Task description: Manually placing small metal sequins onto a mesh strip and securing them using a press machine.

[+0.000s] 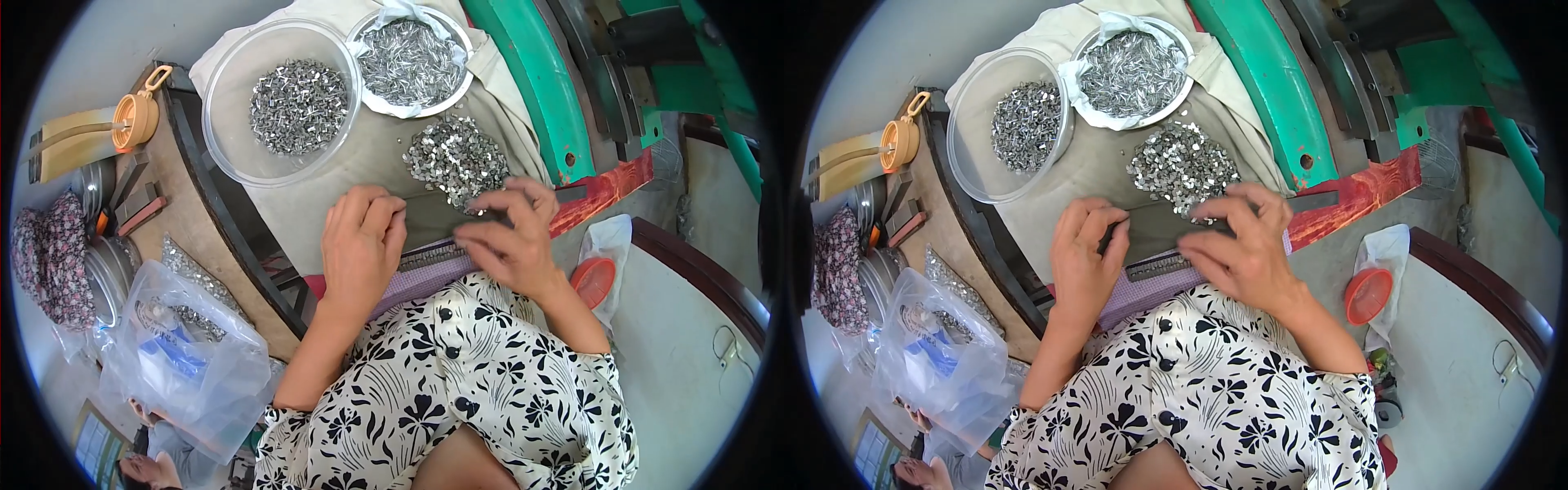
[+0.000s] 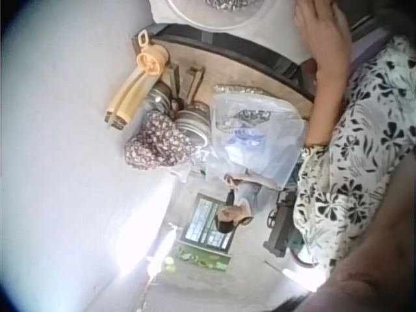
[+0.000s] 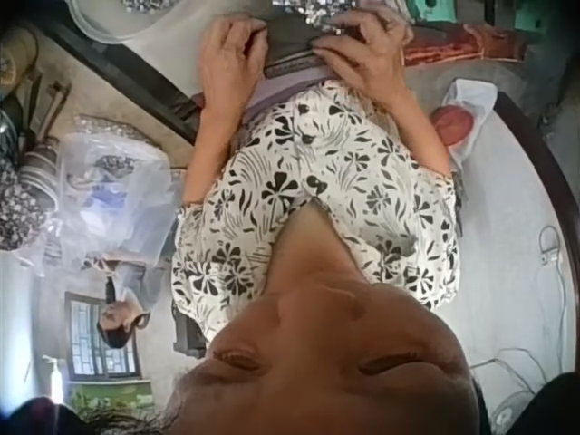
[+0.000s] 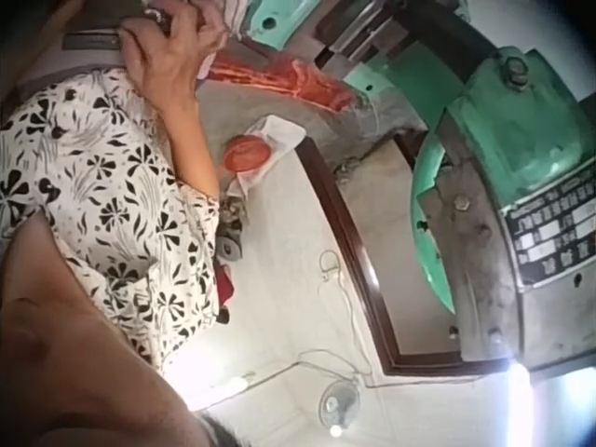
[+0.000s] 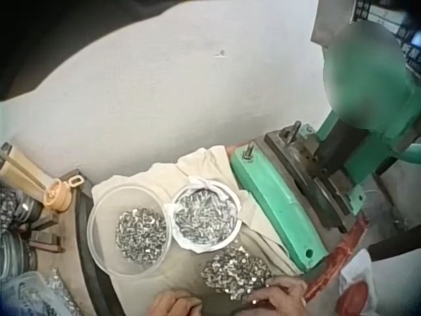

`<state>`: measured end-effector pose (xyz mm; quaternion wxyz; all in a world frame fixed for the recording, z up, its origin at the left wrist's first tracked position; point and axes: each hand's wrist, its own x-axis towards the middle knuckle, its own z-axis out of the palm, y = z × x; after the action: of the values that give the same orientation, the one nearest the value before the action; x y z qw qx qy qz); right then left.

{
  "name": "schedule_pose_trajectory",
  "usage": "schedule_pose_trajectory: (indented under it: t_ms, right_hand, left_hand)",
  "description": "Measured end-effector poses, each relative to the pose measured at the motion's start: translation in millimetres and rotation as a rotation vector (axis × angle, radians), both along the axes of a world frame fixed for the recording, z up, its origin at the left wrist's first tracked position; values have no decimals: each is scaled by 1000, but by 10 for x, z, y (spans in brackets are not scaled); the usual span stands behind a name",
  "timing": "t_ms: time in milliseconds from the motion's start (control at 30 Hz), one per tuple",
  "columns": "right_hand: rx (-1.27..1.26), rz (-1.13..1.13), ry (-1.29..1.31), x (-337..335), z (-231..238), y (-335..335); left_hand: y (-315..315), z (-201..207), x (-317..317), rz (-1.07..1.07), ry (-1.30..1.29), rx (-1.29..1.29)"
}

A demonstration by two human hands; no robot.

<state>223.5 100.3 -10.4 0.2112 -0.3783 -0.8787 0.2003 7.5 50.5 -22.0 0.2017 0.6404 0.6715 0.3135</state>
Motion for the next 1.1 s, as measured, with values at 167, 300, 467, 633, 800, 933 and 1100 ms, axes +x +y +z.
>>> schedule_pose_trajectory:
  t_ms: [167,300,467,633,800,933,1100]
  right_hand:
    - [92,22,-89,-247,13,341]
    - [150,86,-132,-436,-13,396]
    - [208,130,-172,-463,-3,382]
    - [112,161,-147,-432,20,401]
    - [83,105,-106,-418,34,382]
    - [89,100,-102,-407,16,359]
    - [15,66,-11,-316,-9,293]
  left_hand:
    - [-23,-4,0,47,-79,-15]
    - [-42,5,5,48,-71,-8]
    - [-171,31,38,-66,-93,18]
    - [-292,11,166,-156,-134,1]
    - [-315,-52,256,-202,-113,-29]
    - [-328,-52,240,-222,-77,27]
    - [-337,-66,238,-204,-126,-37]
